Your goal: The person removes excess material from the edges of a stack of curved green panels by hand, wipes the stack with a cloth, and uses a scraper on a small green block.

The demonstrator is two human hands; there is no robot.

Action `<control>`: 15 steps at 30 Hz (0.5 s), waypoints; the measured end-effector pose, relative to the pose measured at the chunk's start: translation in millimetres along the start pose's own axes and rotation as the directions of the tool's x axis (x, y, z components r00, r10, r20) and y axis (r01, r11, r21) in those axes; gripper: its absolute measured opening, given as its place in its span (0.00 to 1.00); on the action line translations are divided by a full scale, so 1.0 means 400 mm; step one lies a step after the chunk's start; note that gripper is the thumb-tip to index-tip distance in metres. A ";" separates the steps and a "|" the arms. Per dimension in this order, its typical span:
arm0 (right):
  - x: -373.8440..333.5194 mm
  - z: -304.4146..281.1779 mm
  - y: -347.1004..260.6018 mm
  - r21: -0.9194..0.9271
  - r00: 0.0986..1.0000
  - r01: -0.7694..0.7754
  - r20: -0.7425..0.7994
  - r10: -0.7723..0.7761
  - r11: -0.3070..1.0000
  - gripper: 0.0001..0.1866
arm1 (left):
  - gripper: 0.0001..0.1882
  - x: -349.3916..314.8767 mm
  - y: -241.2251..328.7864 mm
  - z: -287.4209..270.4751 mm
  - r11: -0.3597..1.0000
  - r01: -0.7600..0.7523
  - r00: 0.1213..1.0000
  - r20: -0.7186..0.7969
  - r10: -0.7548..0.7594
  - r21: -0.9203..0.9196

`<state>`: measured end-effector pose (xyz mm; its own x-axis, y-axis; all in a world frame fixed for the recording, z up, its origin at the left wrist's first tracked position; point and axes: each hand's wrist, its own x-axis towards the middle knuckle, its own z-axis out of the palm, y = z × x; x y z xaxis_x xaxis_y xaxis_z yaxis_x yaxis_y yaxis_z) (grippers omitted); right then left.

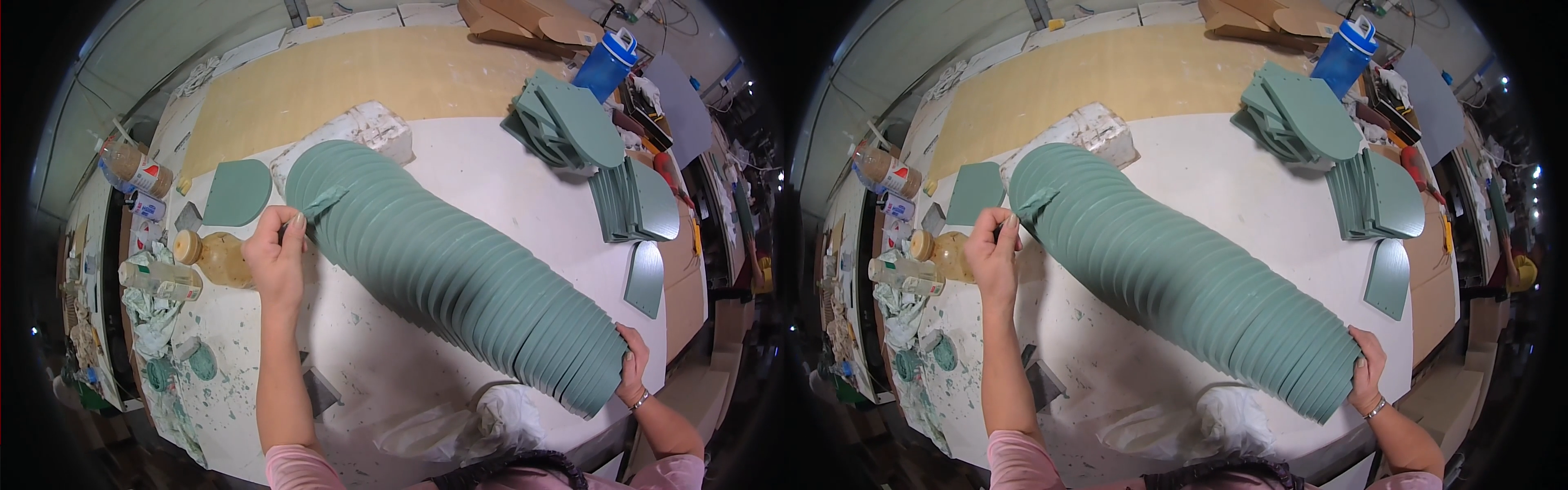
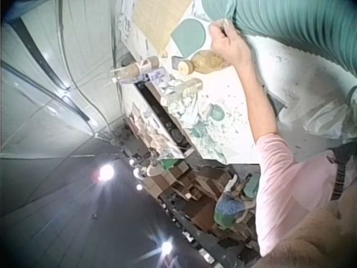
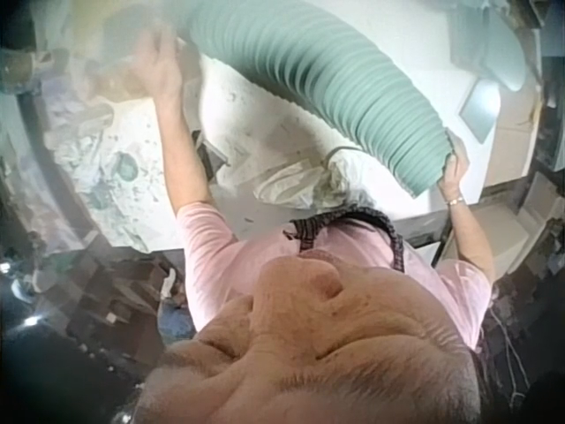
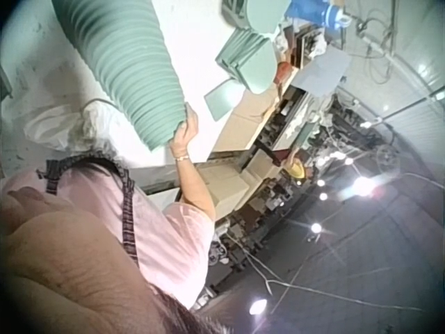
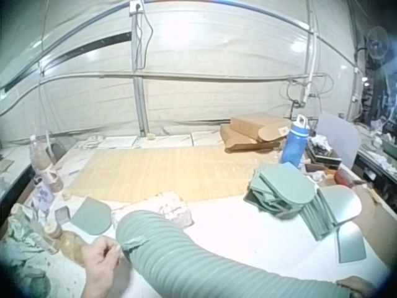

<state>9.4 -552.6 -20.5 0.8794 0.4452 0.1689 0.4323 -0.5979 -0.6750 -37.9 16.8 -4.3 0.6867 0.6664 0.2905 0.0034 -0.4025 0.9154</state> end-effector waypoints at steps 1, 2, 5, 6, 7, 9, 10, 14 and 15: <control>0.001 0.002 -0.001 0.011 1.000 -0.001 -0.001 0.001 1.000 0.33 | 0.08 0.002 -0.001 -0.003 0.999 -0.011 1.000 0.004 0.011 0.048; 0.001 0.001 -0.001 0.009 1.000 -0.001 -0.001 0.001 1.000 0.33 | 0.08 0.006 -0.007 0.000 0.996 -0.021 1.000 0.012 0.020 0.090; 0.000 -0.003 -0.003 -0.010 1.000 -0.007 0.005 0.008 1.000 0.33 | 0.08 0.017 -0.005 0.002 0.992 -0.048 0.998 0.033 0.044 0.117; -0.002 -0.004 -0.002 -0.008 1.000 -0.017 0.006 0.017 1.000 0.33 | 0.08 0.021 -0.007 0.002 0.992 -0.048 0.998 0.033 0.044 0.114; -0.004 -0.007 -0.001 -0.009 1.000 -0.029 0.006 0.029 1.000 0.33 | 0.08 0.027 -0.009 0.007 0.990 -0.083 0.996 0.052 0.078 0.111; -0.001 -0.003 -0.002 0.000 1.000 -0.023 0.010 0.023 1.000 0.33 | 0.08 0.034 0.002 0.000 0.985 -0.119 0.991 0.067 0.112 0.124; 0.001 0.000 -0.003 0.005 1.000 -0.020 0.012 0.020 1.000 0.33 | 0.08 0.038 0.010 -0.002 0.971 -0.162 0.985 0.080 0.150 0.176; -0.002 -0.001 0.000 -0.003 1.000 -0.010 0.003 0.010 1.000 0.33 | 0.09 0.054 0.007 0.018 0.948 -0.221 0.975 0.080 0.208 0.228; -0.003 -0.002 0.000 -0.004 1.000 -0.005 -0.001 0.005 1.000 0.33 | 0.09 0.054 0.009 0.019 0.949 -0.221 0.975 0.081 0.208 0.226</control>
<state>8.6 -553.6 -20.1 0.8818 0.4416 0.1657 0.4285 -0.6029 -0.6730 -17.7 24.9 3.3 0.7286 0.5153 0.4512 0.0155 -0.6710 0.7413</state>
